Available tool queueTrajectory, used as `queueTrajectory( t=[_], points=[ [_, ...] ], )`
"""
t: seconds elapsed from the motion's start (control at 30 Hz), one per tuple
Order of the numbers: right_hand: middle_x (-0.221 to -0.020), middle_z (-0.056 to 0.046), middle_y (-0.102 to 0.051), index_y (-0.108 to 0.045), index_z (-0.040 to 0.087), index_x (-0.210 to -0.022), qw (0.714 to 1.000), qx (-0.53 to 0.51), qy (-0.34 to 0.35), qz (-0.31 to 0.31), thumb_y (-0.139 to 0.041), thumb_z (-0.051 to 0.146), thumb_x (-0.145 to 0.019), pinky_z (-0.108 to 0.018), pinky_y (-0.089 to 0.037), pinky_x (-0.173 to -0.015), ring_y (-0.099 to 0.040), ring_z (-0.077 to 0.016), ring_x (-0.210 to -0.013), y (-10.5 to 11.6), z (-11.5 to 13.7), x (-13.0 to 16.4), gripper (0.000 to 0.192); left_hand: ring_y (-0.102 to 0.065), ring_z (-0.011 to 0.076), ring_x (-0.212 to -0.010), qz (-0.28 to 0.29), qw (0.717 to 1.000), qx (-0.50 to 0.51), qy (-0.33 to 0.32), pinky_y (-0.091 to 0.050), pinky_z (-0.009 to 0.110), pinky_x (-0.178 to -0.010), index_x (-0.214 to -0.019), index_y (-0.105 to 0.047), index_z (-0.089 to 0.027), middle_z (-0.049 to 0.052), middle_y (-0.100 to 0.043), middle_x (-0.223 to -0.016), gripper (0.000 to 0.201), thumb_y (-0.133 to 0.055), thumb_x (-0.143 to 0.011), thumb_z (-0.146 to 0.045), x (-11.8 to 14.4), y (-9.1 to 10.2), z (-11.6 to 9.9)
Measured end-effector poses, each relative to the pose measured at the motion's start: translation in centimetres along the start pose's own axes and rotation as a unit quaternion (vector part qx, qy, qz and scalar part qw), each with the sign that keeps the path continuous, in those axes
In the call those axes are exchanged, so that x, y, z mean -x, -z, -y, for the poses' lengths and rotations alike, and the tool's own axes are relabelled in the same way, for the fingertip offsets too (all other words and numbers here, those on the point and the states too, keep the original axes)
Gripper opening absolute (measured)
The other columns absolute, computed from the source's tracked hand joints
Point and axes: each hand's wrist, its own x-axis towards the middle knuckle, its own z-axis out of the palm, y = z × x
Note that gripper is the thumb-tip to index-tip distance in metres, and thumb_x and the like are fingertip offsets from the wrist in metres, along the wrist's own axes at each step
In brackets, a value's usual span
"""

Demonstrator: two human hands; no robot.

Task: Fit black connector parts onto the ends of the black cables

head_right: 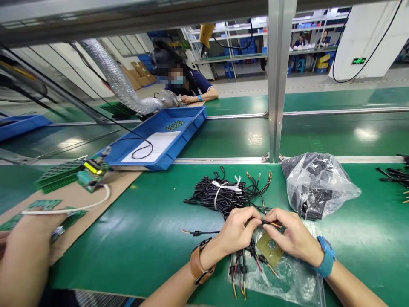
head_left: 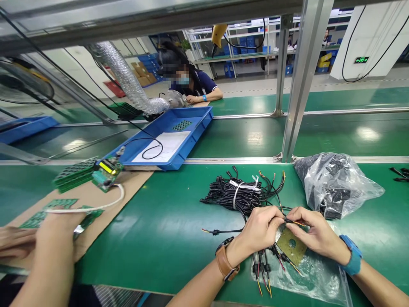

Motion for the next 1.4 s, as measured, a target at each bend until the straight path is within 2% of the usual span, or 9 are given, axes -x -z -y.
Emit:
queueTrajectory(
  t=[0.23, 0.53, 0.67, 0.97, 1.1, 1.2, 1.3, 1.33, 1.4],
  points=[
    [-0.084, -0.005, -0.071, -0.064, 0.020, -0.095, 1.000, 0.001, -0.002, 0.022, -0.056, 0.027, -0.102, -0.027, -0.053, -0.065, -0.066, -0.0168, -0.072, -0.7, 0.0, 0.1, 0.013, -0.054, 0.0130, -0.058, -0.002, 1.000, 0.006, -0.003, -0.040, 0.024, -0.059, -0.073, -0.057, -0.019, 0.001, -0.062, -0.065, 0.018, -0.052, -0.090, -0.014, 0.1, -0.6, 0.2],
    [-0.084, -0.004, -0.072, -0.064, 0.020, -0.101, 1.000, 0.023, 0.003, 0.003, -0.057, 0.028, -0.101, -0.025, -0.052, -0.063, -0.067, -0.0160, -0.071, 0.0, 0.3, -0.1, 0.010, -0.063, 0.0171, -0.076, 0.049, 0.999, -0.005, 0.002, -0.046, 0.027, -0.070, -0.089, -0.061, -0.018, 0.004, -0.069, -0.082, 0.008, -0.055, -0.094, -0.017, -0.4, 0.7, -0.5],
    [-0.087, -0.004, -0.072, -0.064, 0.021, -0.102, 1.000, 0.018, -0.006, 0.017, -0.059, 0.025, -0.100, -0.025, -0.053, -0.066, -0.068, -0.0160, -0.074, 0.2, 0.2, 0.0, 0.007, -0.062, 0.0169, -0.075, 0.057, 0.998, -0.010, -0.006, -0.044, 0.027, -0.069, -0.085, -0.059, -0.018, 0.003, -0.067, -0.080, 0.010, -0.055, -0.094, -0.016, -0.5, 1.0, -0.5],
    [-0.085, -0.003, -0.071, -0.064, 0.021, -0.098, 1.000, -0.005, 0.006, 0.025, -0.059, 0.024, -0.101, -0.026, -0.051, -0.068, -0.066, -0.0159, -0.073, -0.6, -0.3, 0.3, 0.007, -0.056, 0.0137, -0.062, 0.014, 1.000, -0.012, -0.014, -0.037, 0.025, -0.060, -0.076, -0.055, -0.018, 0.000, -0.062, -0.067, 0.016, -0.054, -0.088, -0.008, 0.2, 0.0, 0.3],
    [-0.086, -0.004, -0.072, -0.065, 0.021, -0.098, 0.999, 0.002, 0.002, 0.032, -0.057, 0.026, -0.102, -0.027, -0.051, -0.068, -0.067, -0.0162, -0.074, -0.9, -0.3, 0.2, 0.010, -0.056, 0.0137, -0.062, 0.018, 1.000, -0.017, -0.014, -0.037, 0.024, -0.060, -0.075, -0.055, -0.018, 0.000, -0.062, -0.067, 0.016, -0.053, -0.089, -0.009, 0.1, -0.3, 0.2],
    [-0.089, -0.005, -0.073, -0.066, 0.020, -0.104, 0.999, 0.021, 0.004, 0.049, -0.061, 0.033, -0.101, -0.027, -0.052, -0.068, -0.068, -0.0169, -0.075, 0.4, 0.4, -0.1, 0.014, -0.057, 0.0139, -0.064, 0.042, 0.999, -0.017, -0.014, -0.039, 0.025, -0.062, -0.077, -0.056, -0.018, 0.001, -0.064, -0.070, 0.016, -0.053, -0.092, -0.011, -0.3, 0.5, -0.5],
    [-0.085, -0.004, -0.073, -0.067, 0.020, -0.106, 0.998, 0.045, 0.004, 0.042, -0.067, 0.042, -0.096, -0.027, -0.053, -0.066, -0.068, -0.0172, -0.071, 3.9, 1.3, -0.3, 0.025, -0.058, 0.0153, -0.070, 0.088, 0.994, -0.029, -0.054, -0.042, 0.027, -0.069, -0.080, -0.059, -0.018, 0.002, -0.066, -0.075, 0.014, -0.052, -0.091, -0.014, -0.6, 2.3, -1.5],
    [-0.080, -0.004, -0.073, -0.068, 0.020, -0.096, 0.998, 0.061, 0.000, 0.029, -0.060, 0.039, -0.101, -0.027, -0.052, -0.065, -0.068, -0.0168, -0.069, 5.3, 1.3, -0.2, 0.021, -0.057, 0.0154, -0.069, 0.109, 0.991, -0.038, -0.073, -0.042, 0.028, -0.070, -0.078, -0.059, -0.018, 0.002, -0.065, -0.073, 0.014, -0.053, -0.089, -0.014, -0.7, 2.9, -1.7],
    [-0.063, -0.001, -0.066, -0.064, 0.020, -0.072, 0.993, 0.117, -0.021, 0.004, -0.052, 0.033, -0.104, -0.026, -0.046, -0.055, -0.061, -0.0140, -0.054, 8.0, 0.7, 0.1, 0.037, -0.050, 0.0134, -0.058, 0.153, 0.981, -0.064, -0.099, -0.039, 0.029, -0.064, -0.065, -0.052, -0.018, -0.001, -0.057, -0.060, 0.021, -0.053, -0.085, -0.015, -0.6, 3.9, -1.8]
  ],
)
